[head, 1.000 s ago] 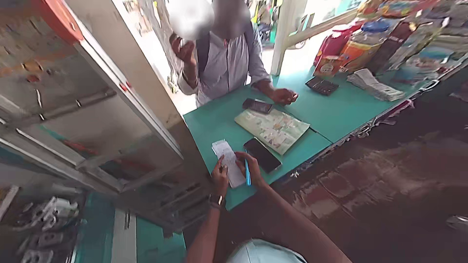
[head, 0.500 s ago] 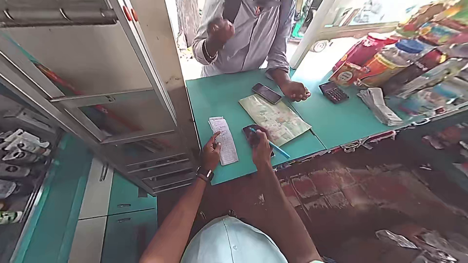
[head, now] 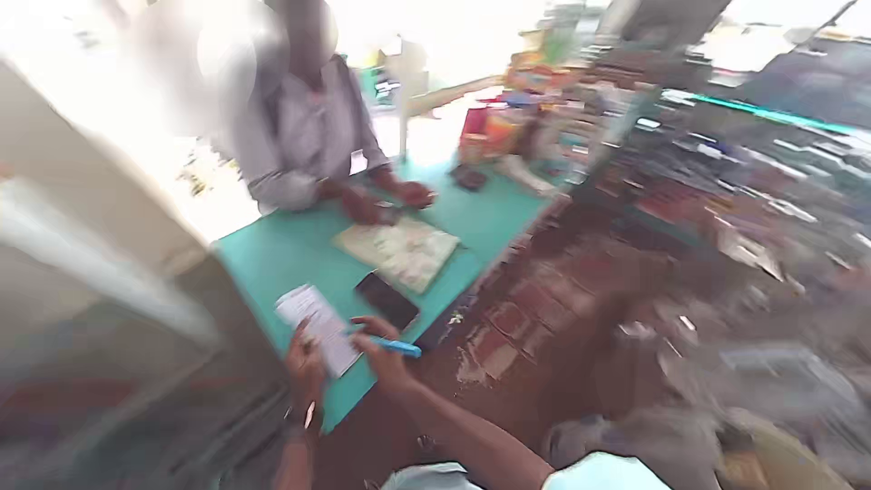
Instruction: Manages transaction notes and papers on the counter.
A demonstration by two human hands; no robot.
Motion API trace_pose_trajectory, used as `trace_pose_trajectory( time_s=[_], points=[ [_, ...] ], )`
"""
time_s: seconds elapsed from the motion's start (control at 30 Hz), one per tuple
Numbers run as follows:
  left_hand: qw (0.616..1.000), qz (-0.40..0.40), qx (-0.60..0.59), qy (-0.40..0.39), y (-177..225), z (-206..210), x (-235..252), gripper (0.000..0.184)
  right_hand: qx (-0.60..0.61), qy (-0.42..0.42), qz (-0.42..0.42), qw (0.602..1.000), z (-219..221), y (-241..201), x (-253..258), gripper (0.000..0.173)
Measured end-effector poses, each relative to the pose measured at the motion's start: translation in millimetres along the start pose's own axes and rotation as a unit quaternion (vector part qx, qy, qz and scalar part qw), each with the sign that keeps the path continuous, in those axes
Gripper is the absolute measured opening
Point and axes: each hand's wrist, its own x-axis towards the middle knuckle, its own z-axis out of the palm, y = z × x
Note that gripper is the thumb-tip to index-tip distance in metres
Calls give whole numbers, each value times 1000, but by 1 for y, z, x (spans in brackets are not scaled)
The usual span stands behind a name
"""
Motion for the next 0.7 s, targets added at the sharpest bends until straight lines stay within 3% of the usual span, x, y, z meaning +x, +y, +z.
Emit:
trace_pose_trajectory(
  time_s=[0.1,0.23,0.3,0.33,0.4,0.47,0.53,0.7],
  points=[
    [998,-31,-44,-25,3,-5,10,53,91,11,-35,995,2,-43,25,84],
    [995,-62,-80,-4,2,-5,5,51,52,117,-190,973,-29,-124,49,100],
    [995,-63,-75,-8,7,3,6,52,12,198,-259,945,-60,-145,58,98],
    [996,-63,-69,0,9,5,6,52,16,230,-247,941,-73,-146,60,93],
    [997,-62,-50,17,6,-5,3,50,47,254,-123,958,-80,-138,61,78],
    [996,-72,-54,23,-3,-9,4,47,127,215,33,968,-79,-136,64,51],
    [995,-67,-75,20,-3,7,11,46,205,185,107,955,-88,-139,78,38],
    [995,-88,-39,19,2,-12,8,45,232,113,79,963,-61,-121,82,39]
  ],
)
